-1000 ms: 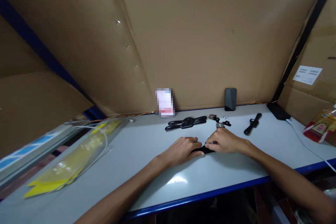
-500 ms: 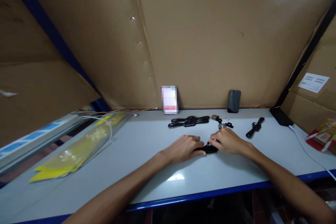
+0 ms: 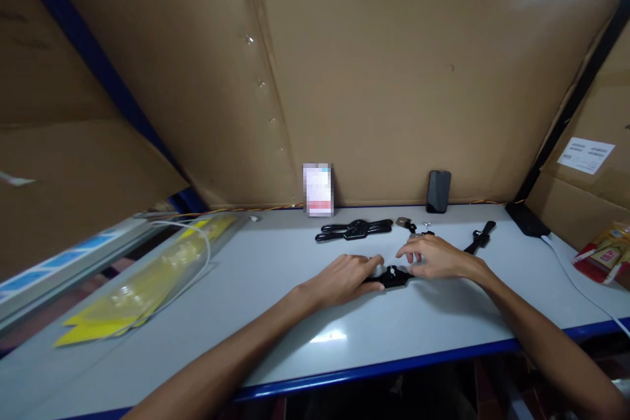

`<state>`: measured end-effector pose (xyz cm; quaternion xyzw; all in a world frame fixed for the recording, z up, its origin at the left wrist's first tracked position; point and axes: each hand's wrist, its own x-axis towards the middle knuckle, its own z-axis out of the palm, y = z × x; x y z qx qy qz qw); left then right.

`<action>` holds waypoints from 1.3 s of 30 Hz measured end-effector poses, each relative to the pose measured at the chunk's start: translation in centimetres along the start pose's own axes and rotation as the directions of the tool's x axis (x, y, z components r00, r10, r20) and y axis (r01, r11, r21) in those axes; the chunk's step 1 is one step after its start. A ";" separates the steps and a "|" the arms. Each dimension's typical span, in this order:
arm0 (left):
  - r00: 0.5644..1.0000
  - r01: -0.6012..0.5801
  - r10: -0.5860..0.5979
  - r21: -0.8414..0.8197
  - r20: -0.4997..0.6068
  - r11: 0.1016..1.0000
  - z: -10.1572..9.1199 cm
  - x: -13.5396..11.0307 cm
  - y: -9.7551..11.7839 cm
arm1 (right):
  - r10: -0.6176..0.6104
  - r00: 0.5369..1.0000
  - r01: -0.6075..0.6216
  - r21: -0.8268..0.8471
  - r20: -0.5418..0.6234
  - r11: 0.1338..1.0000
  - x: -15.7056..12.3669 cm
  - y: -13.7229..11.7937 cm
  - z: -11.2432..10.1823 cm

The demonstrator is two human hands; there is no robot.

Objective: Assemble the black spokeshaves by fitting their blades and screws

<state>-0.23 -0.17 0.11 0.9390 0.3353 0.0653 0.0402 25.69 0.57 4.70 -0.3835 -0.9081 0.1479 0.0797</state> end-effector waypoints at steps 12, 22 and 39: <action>1.000 -0.027 0.027 -0.055 0.009 0.998 0.0 -0.1 0.0 | -0.032 0.993 0.028 0.036 0.111 0.999 0.3 0.2 0.7; 0.999 -0.042 0.040 -0.077 -0.028 0.996 0.3 -0.3 -0.3 | -0.019 0.995 0.012 0.073 0.103 0.997 0.2 0.0 0.7; 0.999 -0.035 0.035 -0.045 -0.010 0.998 0.0 -0.2 -0.1 | -0.120 0.992 0.117 0.067 0.045 0.991 -0.4 -1.1 0.7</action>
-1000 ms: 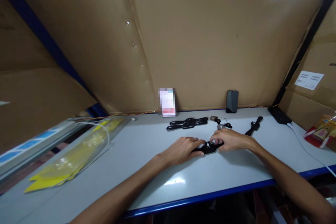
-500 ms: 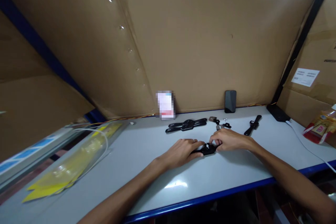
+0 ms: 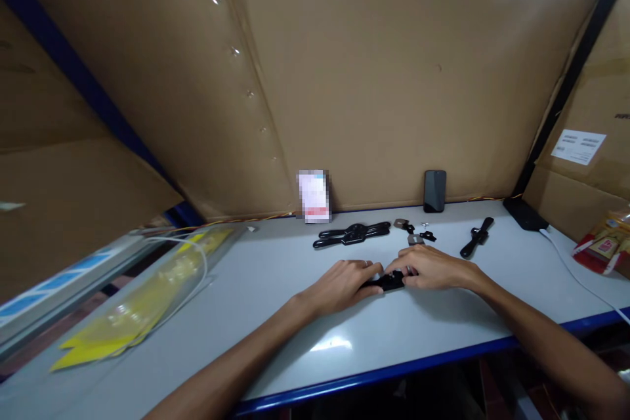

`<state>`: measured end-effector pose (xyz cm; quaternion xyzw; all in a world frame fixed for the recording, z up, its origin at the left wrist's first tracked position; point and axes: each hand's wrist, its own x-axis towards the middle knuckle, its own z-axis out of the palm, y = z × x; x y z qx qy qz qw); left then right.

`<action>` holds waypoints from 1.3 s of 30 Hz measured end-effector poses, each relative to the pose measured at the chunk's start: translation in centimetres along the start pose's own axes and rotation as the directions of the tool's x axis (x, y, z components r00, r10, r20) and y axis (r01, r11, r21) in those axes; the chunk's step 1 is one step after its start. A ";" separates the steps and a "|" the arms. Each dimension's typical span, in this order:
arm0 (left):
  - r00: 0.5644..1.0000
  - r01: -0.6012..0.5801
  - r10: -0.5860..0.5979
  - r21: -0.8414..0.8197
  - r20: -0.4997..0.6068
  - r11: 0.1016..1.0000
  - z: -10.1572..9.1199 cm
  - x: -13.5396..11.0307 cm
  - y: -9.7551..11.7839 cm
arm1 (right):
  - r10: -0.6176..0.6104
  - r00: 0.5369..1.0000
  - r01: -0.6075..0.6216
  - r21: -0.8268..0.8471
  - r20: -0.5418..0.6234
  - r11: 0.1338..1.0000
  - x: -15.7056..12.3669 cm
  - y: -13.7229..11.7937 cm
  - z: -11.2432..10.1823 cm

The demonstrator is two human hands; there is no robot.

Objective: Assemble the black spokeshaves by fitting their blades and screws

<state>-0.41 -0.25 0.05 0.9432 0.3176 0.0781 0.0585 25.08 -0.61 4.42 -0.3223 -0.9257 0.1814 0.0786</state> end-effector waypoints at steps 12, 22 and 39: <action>1.000 0.002 -0.003 0.033 0.020 0.999 0.0 0.0 0.1 | 0.032 0.996 -0.037 -0.052 -0.084 0.998 0.2 0.9 0.4; 1.000 -0.009 0.009 -0.001 -0.001 1.000 0.0 0.0 0.0 | -0.002 0.997 0.002 0.000 -0.072 1.000 0.5 0.7 0.8; 1.000 -0.030 0.030 0.052 0.008 0.998 -0.1 0.1 0.2 | 0.095 0.995 -0.099 -0.223 -0.031 0.970 0.4 0.2 0.3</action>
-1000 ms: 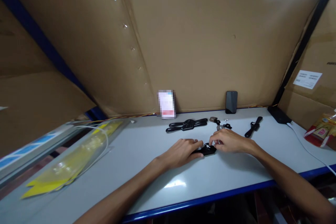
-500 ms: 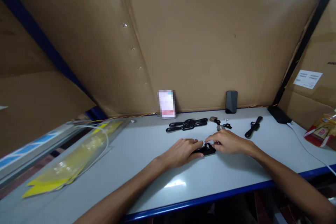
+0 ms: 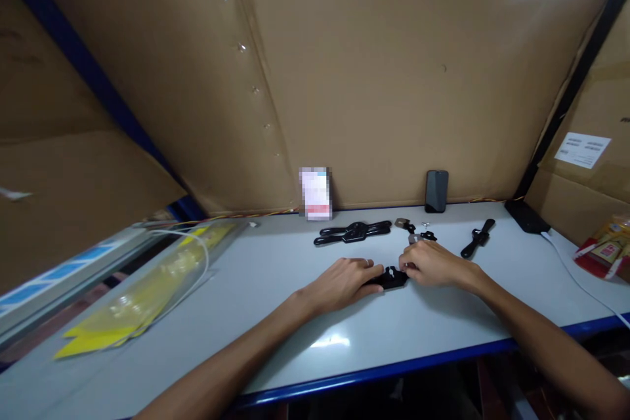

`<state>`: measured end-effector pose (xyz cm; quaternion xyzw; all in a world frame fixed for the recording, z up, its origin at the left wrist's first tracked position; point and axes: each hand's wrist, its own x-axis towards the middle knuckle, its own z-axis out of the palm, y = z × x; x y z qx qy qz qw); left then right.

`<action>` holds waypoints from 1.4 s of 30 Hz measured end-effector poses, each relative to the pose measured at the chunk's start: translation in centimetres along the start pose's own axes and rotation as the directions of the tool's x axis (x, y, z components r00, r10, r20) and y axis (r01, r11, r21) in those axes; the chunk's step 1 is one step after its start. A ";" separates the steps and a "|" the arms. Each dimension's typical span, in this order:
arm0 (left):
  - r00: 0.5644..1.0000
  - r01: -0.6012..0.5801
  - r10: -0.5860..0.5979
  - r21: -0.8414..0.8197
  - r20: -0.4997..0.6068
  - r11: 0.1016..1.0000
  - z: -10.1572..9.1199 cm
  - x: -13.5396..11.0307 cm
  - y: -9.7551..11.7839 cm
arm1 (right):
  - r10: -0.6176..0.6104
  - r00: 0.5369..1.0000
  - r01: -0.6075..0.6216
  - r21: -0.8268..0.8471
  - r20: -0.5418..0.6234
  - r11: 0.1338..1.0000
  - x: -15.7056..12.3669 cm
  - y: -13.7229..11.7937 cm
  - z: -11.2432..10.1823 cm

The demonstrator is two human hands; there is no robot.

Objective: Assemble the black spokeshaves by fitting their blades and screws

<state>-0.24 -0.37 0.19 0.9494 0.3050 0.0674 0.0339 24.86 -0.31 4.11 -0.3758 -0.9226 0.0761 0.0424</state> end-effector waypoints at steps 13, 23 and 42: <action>1.000 0.016 -0.016 -0.017 0.011 1.000 0.1 0.1 0.0 | 0.001 1.000 -0.001 0.002 0.009 1.000 0.1 0.1 0.3; 0.998 0.052 -0.052 0.013 0.038 0.999 -0.2 0.1 0.3 | -0.028 0.999 0.029 0.033 -0.024 0.999 0.1 0.7 0.7; 0.998 0.057 -0.057 0.000 0.019 0.998 0.2 0.1 0.0 | -0.058 0.995 0.060 0.024 -0.083 0.998 0.1 -0.4 0.1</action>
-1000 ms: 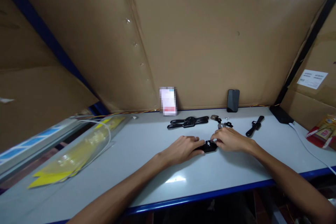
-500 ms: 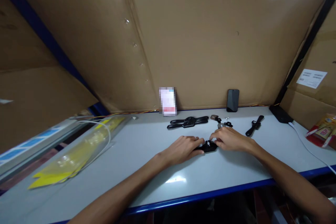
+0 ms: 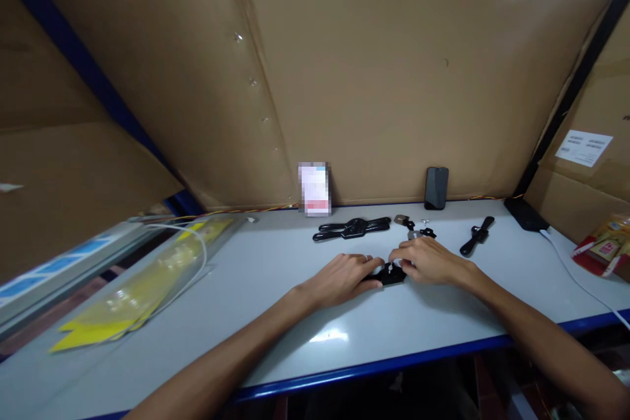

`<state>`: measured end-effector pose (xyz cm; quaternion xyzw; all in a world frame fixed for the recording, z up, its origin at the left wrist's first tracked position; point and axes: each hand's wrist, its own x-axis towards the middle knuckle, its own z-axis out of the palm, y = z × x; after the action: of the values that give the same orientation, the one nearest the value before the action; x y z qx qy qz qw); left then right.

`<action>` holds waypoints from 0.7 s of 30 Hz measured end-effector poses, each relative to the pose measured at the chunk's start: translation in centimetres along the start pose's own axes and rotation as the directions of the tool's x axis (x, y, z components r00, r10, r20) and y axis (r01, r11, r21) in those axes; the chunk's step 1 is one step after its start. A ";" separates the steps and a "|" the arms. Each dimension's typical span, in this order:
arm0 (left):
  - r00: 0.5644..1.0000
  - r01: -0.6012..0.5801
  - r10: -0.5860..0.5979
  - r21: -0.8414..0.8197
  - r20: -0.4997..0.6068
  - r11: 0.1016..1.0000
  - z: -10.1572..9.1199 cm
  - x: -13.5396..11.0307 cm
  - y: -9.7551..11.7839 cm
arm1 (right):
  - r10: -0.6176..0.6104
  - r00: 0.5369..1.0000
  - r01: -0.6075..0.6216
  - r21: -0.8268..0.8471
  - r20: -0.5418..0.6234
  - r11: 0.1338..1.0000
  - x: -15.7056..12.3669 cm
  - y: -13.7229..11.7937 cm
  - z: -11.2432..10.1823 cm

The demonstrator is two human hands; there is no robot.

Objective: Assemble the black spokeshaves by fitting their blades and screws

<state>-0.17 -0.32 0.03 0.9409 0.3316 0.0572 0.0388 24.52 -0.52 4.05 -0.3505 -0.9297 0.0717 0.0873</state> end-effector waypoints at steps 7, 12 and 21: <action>0.999 -0.025 0.025 -0.018 -0.029 1.000 0.0 0.0 0.1 | 0.020 1.000 -0.020 0.006 0.002 1.000 0.1 0.1 0.5; 1.000 -0.018 0.018 -0.009 -0.019 1.000 0.1 0.0 0.0 | 0.047 0.999 -0.047 0.012 -0.024 0.999 0.2 -0.2 0.9; 1.000 -0.013 0.012 -0.042 -0.028 0.999 -0.1 0.0 0.1 | 0.076 0.997 -0.077 -0.042 -0.013 0.996 0.7 -0.1 2.1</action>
<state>-0.11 -0.42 0.17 0.9411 0.3248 0.0773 0.0536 23.44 -0.27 2.08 -0.3880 -0.9164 0.0532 0.0823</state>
